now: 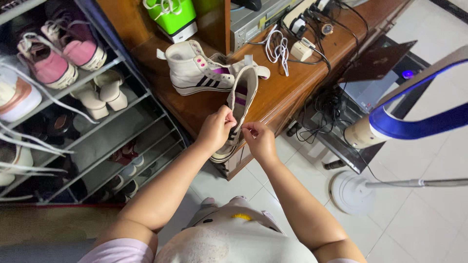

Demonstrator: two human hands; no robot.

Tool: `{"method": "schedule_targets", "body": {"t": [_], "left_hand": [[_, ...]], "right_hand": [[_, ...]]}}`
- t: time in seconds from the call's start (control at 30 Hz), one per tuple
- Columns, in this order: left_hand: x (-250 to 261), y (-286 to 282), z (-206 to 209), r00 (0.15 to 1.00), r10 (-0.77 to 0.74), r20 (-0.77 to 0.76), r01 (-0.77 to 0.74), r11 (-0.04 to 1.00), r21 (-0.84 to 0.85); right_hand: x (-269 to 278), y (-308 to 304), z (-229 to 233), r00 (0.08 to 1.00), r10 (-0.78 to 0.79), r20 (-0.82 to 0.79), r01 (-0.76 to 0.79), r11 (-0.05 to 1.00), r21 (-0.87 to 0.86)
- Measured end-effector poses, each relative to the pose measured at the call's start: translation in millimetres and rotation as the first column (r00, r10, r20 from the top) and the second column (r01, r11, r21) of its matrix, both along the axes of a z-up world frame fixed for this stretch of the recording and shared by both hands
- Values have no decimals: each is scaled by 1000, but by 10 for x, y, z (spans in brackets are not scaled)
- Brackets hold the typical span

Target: The person re-laces a single white high-top sneaker with black laces on a wooden cabinet. They thread the laces through the eyelets from the bottom up, pull them taut, and finish by tying a knot at the top.

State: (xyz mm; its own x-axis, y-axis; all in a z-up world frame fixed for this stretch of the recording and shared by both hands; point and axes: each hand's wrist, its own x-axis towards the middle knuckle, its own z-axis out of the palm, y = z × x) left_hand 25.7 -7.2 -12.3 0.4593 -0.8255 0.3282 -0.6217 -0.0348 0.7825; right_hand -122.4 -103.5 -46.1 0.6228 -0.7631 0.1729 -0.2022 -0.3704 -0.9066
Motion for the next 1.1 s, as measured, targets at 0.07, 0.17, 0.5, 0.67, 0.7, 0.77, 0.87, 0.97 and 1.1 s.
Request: {"method": "schedule_targets", "body": {"t": [0.07,0.17,0.5,0.67,0.7,0.77,0.87,0.97,1.1], "left_hand": [[56,4,-45,999,-12,-52,11,1000,-9],[133,18,-108,995,-49,-89,49,999,-3],[304,5,-292,981,-177,73,180,983,-36],[330,-7,-303,980,-180,87,185,981,-56],[332,-4,-306,981,-177,85,181,982,-51],[331,-11,-304,982,-165,89,173,980,-93],[306,-43,-305,985,-142,100,153,982,-111],[276,-54,-318,982,-115,151,134,983,-124],[254,-76,-301,983,-103,150,122,985,-124]], "right_hand": [[18,46,-14,1000,-21,-2,21,1000,13],[64,117,-29,998,-67,-12,67,997,28],[199,345,-119,968,-251,-7,252,967,46],[237,439,-97,958,-286,21,285,957,54],[240,464,-93,958,-285,37,283,957,62],[251,496,-74,957,-289,35,287,957,47],[251,506,-40,956,-294,5,294,956,10],[238,511,-16,961,-275,5,275,961,10],[203,446,30,969,-243,-35,241,969,-50]]}}
